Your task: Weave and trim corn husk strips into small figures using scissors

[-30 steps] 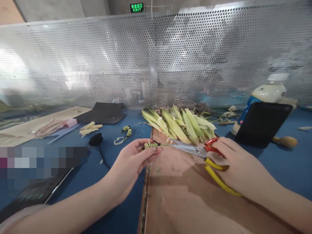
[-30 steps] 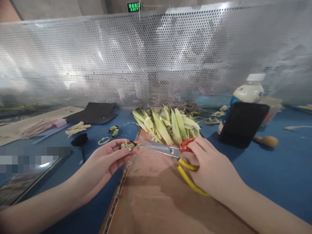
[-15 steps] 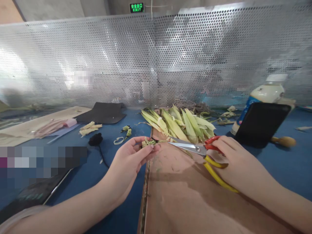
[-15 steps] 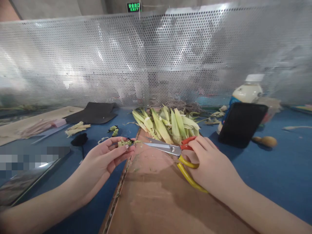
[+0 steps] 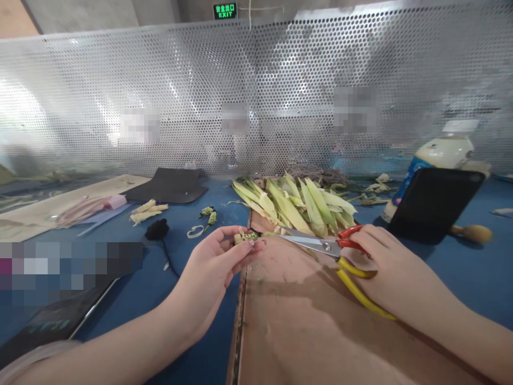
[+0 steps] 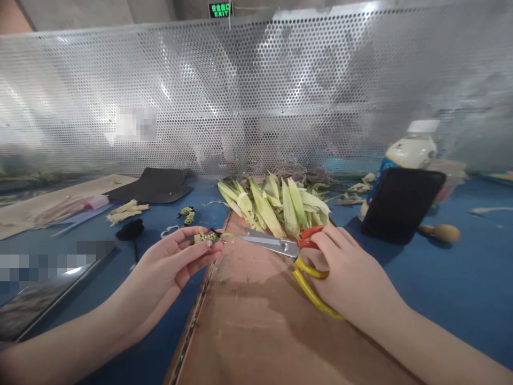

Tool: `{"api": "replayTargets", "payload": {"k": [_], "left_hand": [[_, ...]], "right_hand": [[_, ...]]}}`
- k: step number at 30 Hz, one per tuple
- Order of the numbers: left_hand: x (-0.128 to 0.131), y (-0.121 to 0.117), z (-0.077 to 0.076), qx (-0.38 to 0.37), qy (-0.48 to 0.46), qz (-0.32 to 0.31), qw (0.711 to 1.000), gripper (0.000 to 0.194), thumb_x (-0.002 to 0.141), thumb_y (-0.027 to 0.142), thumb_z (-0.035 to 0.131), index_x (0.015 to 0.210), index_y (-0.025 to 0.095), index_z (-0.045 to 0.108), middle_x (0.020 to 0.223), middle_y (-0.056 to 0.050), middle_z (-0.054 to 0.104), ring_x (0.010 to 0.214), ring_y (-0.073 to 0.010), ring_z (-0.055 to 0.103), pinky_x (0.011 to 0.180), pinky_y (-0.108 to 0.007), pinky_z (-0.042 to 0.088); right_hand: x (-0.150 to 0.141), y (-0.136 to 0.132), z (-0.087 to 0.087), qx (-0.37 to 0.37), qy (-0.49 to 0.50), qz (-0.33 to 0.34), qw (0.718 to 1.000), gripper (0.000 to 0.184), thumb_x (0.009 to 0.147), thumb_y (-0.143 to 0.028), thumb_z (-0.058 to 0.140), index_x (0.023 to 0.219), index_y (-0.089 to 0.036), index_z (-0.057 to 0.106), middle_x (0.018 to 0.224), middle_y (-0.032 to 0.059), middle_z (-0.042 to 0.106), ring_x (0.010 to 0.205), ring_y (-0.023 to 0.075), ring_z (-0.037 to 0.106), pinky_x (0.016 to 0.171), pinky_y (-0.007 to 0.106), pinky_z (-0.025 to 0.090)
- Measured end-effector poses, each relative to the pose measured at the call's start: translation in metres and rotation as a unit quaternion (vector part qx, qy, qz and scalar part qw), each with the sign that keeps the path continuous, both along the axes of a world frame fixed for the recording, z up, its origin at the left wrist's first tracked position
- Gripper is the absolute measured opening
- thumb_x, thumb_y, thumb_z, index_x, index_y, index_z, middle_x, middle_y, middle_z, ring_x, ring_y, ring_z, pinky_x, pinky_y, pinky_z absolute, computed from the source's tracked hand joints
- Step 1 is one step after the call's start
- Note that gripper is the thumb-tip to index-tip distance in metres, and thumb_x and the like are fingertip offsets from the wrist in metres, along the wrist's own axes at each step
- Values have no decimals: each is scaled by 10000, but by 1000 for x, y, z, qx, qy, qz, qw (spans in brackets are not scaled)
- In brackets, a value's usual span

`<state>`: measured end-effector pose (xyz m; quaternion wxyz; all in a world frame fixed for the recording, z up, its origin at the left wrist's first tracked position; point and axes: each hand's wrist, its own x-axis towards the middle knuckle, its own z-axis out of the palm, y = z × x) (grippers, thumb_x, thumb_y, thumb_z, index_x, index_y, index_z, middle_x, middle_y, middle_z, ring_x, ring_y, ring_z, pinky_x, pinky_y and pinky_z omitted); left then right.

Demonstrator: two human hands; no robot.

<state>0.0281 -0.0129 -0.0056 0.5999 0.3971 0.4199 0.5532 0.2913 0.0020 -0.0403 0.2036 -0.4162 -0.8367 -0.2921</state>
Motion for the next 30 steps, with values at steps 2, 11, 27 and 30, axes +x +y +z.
{"api": "replayTargets", "payload": {"k": [2,11,27,30], "left_hand": [[0,1,0,-2,0,1,1000,207,741,156,667,900,152,533,821,-43,697,853,-151,662,846,-246,508],[0,0,-1,1,6,1,1000,171,764,133,637,894,154,528,824,-41,690,843,-139,662,832,-231,513],[1,0,0,-5,12,6,1000,188,745,156,660,890,157,541,825,-32,685,857,-144,656,863,-245,496],[1,0,0,-5,17,5,1000,167,763,148,640,888,155,530,831,-31,679,857,-136,654,855,-233,498]], "right_hand": [[0,0,-1,1,-5,5,1000,158,834,-211,455,695,-206,531,836,64,515,828,219,472,745,378,431],[-1,0,-1,11,-1,10,1000,161,837,-225,458,693,-199,524,818,64,510,814,220,470,741,384,437],[0,0,-1,10,4,12,1000,133,830,-209,468,719,-202,541,827,58,511,828,215,465,753,375,433],[0,0,-1,9,7,11,1000,136,829,-209,472,709,-201,536,824,56,510,829,213,461,754,373,431]]}}
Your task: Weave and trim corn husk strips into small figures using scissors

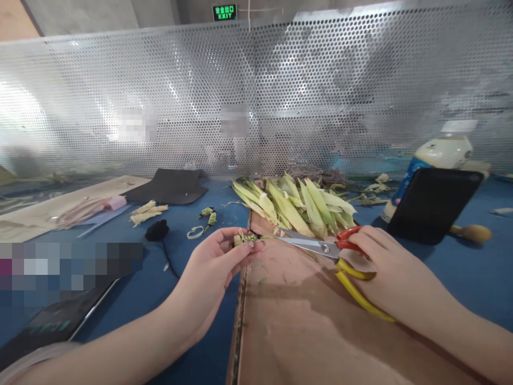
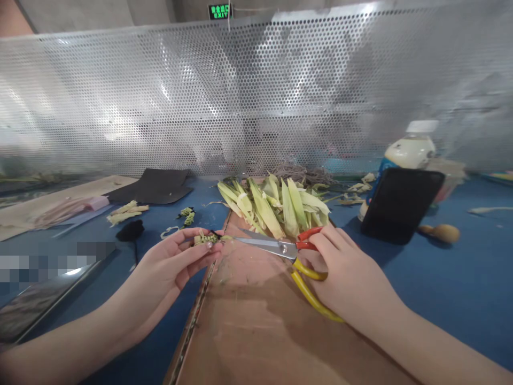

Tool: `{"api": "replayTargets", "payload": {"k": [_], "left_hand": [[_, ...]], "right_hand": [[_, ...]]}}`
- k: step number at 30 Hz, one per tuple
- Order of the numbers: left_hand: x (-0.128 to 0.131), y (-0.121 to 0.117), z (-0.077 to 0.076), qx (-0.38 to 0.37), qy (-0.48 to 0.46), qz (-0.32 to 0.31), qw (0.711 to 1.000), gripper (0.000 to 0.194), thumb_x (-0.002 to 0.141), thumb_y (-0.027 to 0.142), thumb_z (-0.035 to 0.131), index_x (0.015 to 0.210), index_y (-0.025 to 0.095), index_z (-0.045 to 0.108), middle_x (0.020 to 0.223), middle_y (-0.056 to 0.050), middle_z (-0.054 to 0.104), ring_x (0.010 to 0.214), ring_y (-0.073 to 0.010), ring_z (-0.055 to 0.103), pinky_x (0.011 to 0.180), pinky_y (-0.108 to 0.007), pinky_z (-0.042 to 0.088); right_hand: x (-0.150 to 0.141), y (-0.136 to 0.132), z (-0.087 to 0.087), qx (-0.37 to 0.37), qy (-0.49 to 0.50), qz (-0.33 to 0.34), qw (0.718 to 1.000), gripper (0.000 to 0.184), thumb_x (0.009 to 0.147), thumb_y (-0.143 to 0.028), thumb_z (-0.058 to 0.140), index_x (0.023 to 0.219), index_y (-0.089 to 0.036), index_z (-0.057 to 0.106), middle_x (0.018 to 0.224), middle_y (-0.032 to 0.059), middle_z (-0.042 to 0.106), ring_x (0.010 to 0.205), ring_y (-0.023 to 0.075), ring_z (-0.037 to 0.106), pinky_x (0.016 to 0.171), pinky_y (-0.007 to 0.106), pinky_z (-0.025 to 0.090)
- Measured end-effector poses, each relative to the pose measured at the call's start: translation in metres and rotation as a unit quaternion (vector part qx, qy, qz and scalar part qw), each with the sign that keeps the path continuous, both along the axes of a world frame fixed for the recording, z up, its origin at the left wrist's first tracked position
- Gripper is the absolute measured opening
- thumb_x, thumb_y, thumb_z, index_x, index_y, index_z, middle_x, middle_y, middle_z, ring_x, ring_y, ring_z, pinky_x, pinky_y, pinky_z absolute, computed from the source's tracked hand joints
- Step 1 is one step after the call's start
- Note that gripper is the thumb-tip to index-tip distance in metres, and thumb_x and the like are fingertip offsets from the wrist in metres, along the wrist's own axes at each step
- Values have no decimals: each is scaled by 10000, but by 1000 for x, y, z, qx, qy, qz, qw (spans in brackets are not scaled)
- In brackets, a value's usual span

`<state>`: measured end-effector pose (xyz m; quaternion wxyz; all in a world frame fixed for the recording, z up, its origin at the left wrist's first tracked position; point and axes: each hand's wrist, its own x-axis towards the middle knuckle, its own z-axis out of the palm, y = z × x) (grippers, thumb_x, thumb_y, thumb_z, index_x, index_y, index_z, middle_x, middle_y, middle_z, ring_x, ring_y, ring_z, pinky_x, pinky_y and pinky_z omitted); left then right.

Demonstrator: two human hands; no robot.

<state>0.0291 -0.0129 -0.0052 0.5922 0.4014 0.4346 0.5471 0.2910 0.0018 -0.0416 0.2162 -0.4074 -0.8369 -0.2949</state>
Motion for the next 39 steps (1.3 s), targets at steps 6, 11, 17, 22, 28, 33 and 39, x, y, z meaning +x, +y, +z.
{"api": "replayTargets", "payload": {"k": [6,11,17,22,28,33,39], "left_hand": [[-1,-1,-1,10,6,-6,1000,162,776,152,630,896,157,521,858,-33,674,890,-135,647,868,-223,492],[-2,1,-3,13,14,-13,1000,193,762,176,653,917,157,540,870,-43,680,909,-147,645,861,-228,496],[-2,0,-2,10,15,-7,1000,192,760,184,656,917,154,550,880,-54,687,900,-147,648,849,-229,501],[-1,-1,-1,7,9,-4,1000,200,746,175,667,909,157,551,871,-47,687,910,-152,648,840,-225,503],[-2,-1,-2,9,20,-4,1000,207,747,188,668,910,154,546,877,-55,694,920,-159,647,847,-233,497],[-1,-1,-1,1,36,-8,999,224,758,188,658,936,151,528,903,-71,699,907,-160,651,834,-243,498],[-1,0,-2,3,37,-16,999,224,758,178,656,939,145,529,913,-79,697,914,-166,648,820,-248,499]], "right_hand": [[-1,0,0,-6,2,-5,1000,151,835,-217,457,702,-197,525,827,59,511,820,216,460,741,378,427],[-1,-1,1,-1,-8,-11,1000,133,830,-218,478,706,-201,524,820,55,507,825,220,460,740,378,426],[-1,1,0,20,3,-5,1000,155,844,-234,449,709,-210,520,812,40,511,811,207,473,728,361,431],[-1,1,0,20,0,-3,1000,165,844,-249,453,700,-211,523,813,45,514,812,213,473,737,370,428],[-1,0,0,15,10,-3,1000,159,849,-238,444,709,-210,515,819,42,516,810,205,479,725,362,431],[-3,-1,2,29,0,-5,1000,183,849,-247,436,685,-206,507,802,50,509,809,212,474,718,362,433],[-2,-1,2,29,-8,-4,1000,174,845,-233,447,681,-204,500,808,54,506,809,212,467,730,366,432]]}}
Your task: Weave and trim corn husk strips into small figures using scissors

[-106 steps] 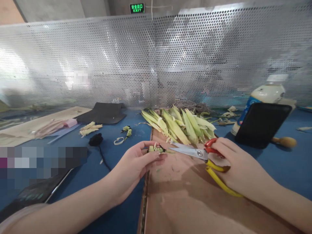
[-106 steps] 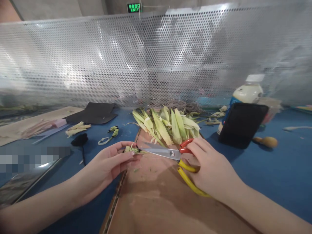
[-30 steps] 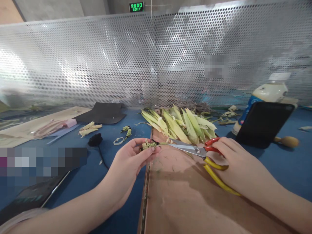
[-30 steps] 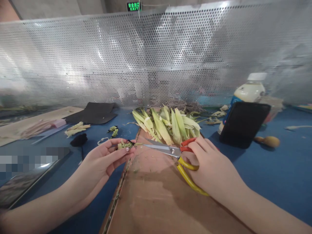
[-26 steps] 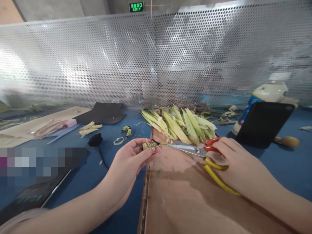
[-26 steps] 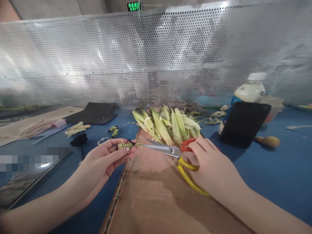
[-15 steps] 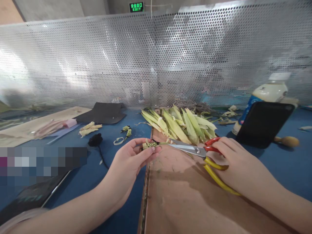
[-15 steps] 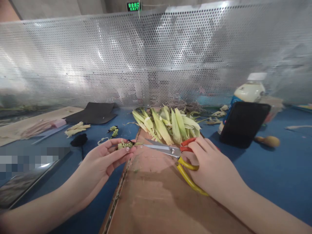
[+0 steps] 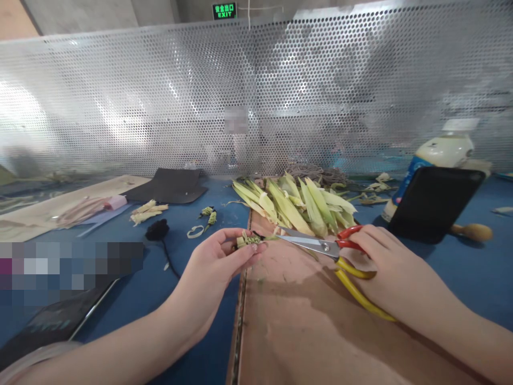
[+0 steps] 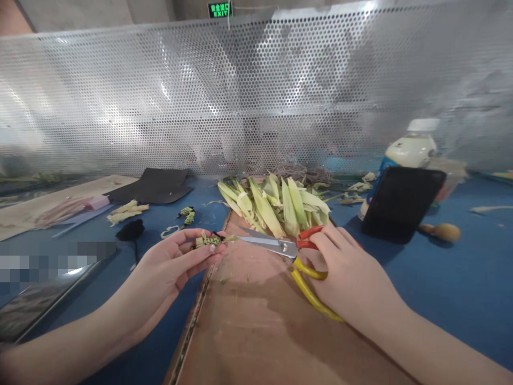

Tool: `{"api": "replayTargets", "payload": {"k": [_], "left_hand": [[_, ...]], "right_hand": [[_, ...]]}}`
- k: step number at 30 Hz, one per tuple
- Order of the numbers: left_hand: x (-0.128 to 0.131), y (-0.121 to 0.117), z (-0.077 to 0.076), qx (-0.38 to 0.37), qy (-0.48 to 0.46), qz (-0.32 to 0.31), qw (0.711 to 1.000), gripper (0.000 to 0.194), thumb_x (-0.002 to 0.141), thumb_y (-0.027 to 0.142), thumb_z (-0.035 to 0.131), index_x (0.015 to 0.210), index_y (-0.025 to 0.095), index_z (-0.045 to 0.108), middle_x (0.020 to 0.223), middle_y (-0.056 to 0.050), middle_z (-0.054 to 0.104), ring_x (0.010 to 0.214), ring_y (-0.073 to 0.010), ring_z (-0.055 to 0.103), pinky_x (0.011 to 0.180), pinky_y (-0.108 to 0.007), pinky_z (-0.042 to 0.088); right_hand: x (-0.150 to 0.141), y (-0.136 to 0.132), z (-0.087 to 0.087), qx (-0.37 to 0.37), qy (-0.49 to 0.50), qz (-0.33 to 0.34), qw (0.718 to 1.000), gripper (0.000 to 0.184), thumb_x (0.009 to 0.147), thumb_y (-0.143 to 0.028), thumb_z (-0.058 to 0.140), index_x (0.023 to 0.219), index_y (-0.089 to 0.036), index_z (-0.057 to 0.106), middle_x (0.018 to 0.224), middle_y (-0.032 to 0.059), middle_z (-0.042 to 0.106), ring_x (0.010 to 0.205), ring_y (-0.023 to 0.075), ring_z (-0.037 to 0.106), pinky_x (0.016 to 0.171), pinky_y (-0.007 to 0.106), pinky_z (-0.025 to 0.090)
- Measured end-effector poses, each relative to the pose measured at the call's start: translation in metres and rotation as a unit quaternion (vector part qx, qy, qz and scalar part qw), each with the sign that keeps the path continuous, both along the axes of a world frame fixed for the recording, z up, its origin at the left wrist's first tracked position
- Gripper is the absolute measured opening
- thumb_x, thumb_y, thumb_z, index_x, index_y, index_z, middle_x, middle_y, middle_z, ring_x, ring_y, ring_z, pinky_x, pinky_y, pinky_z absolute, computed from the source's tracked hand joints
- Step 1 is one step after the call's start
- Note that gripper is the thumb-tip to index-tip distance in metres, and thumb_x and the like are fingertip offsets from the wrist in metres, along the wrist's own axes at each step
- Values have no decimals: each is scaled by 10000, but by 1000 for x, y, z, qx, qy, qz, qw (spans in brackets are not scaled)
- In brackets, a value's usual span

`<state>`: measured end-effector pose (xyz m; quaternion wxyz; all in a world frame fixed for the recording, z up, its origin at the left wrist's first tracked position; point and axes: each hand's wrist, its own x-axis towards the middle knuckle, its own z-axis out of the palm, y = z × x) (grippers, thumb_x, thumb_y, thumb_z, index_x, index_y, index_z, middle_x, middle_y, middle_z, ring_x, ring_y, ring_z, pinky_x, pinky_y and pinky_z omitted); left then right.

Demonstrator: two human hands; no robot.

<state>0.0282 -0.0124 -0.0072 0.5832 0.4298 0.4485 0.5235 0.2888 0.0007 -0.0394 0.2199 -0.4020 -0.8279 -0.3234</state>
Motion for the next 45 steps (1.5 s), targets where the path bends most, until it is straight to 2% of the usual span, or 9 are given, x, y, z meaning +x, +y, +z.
{"api": "replayTargets", "payload": {"k": [20,26,34,45], "left_hand": [[-1,-2,0,-14,-2,-19,1000,227,748,178,665,928,153,530,918,-82,696,924,-161,641,832,-248,490],[-1,-2,0,18,-30,-1,999,189,732,181,670,879,165,552,897,-43,682,910,-145,635,863,-246,469],[-1,-2,1,35,-10,19,999,161,721,183,672,832,174,555,832,2,649,928,-141,610,860,-250,451],[-1,-3,1,19,4,12,1000,193,718,203,677,860,165,553,886,-38,677,926,-154,622,855,-260,454]], "right_hand": [[2,2,-2,-2,8,3,1000,195,856,-253,434,683,-209,513,823,51,517,828,216,481,736,371,443],[1,1,0,-17,11,7,1000,184,853,-238,442,691,-198,521,803,51,514,795,203,470,723,360,437],[-4,-3,3,-26,0,47,999,184,847,-214,420,721,-192,552,853,65,544,848,210,498,743,356,454],[-4,-2,1,-16,10,47,999,164,849,-235,441,731,-192,548,860,53,546,859,194,509,751,345,468]]}}
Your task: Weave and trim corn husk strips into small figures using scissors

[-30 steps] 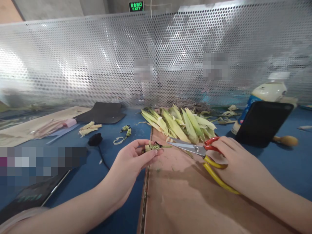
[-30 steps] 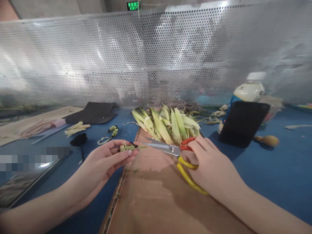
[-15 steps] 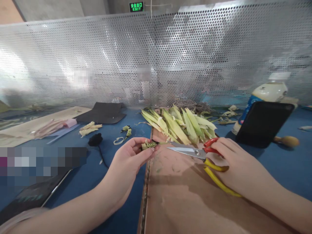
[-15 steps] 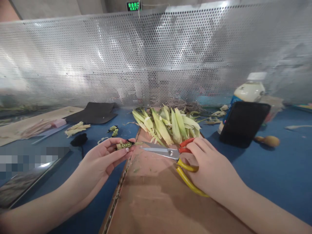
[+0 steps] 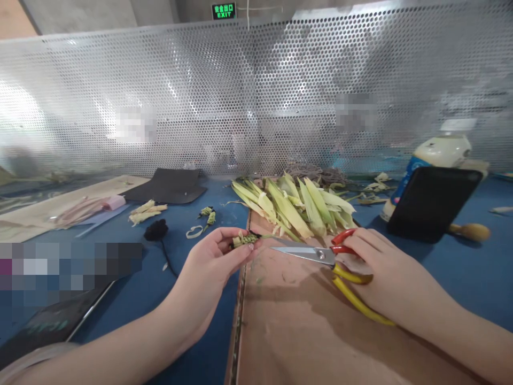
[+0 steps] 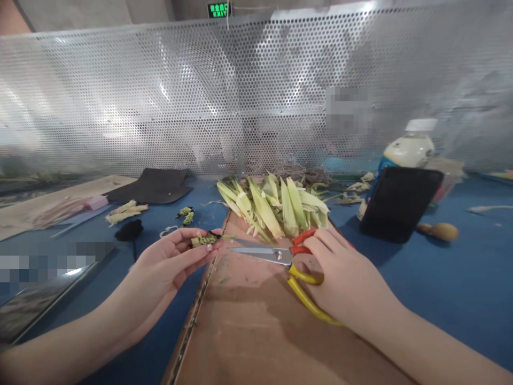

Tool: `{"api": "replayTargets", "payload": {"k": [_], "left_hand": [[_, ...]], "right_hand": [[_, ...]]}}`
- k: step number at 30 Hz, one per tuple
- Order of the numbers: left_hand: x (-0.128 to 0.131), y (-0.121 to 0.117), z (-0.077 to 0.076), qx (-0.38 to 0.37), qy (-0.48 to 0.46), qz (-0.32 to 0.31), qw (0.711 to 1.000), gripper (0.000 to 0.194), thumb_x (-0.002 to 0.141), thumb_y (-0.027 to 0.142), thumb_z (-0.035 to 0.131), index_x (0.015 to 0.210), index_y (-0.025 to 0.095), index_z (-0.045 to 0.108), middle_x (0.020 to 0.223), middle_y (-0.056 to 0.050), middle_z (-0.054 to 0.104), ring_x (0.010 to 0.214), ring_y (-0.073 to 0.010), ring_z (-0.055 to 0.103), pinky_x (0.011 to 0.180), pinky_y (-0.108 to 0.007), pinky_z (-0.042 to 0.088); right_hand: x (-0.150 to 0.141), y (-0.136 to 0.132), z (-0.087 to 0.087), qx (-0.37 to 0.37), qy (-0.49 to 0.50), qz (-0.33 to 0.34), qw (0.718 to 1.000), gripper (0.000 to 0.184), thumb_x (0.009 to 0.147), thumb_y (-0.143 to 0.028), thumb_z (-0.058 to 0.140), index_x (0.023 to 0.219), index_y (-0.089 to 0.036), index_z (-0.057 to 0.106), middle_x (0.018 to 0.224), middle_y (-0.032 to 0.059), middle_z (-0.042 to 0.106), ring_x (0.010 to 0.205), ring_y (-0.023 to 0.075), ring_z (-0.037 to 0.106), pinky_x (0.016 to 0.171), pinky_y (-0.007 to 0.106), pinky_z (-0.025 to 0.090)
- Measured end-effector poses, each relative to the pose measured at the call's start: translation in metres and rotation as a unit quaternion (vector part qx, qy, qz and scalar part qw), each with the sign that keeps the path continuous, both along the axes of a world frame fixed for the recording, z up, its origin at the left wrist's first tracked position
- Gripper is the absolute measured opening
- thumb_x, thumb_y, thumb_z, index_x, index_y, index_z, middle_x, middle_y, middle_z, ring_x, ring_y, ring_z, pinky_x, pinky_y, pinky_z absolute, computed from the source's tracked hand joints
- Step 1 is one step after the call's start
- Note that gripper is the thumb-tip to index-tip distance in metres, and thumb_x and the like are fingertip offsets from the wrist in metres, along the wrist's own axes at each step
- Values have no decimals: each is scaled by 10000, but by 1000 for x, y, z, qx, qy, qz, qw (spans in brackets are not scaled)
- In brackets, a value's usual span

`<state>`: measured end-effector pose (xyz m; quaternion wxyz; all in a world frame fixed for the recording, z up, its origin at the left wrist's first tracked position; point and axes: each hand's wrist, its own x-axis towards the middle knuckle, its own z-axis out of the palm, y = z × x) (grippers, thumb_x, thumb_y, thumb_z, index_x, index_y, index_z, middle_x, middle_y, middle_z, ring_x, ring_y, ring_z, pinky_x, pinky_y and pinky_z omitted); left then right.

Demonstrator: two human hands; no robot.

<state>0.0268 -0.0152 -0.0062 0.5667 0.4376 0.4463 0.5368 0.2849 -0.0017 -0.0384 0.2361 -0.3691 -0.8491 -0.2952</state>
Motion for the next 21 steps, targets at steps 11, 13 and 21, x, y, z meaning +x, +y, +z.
{"api": "replayTargets", "payload": {"k": [11,13,21], "left_hand": [[0,2,-1,-14,-17,6,1000,223,704,208,697,882,165,570,888,-49,693,919,-158,637,863,-254,471],[0,3,-3,-9,-18,2,1000,218,714,205,689,892,163,570,902,-55,692,934,-161,635,863,-253,473],[-1,2,-3,-11,6,-2,1000,222,730,216,674,913,162,563,918,-57,693,915,-146,631,850,-240,468]], "right_hand": [[-2,-2,1,8,-14,-3,1000,173,842,-196,429,721,-193,551,869,64,556,885,213,515,765,358,463],[-1,-1,1,5,-9,-8,1000,165,842,-192,430,727,-193,549,873,62,556,878,208,515,760,354,464],[-1,-1,0,1,-14,-8,1000,118,825,-182,466,734,-190,540,884,58,554,888,210,516,766,357,462]]}}
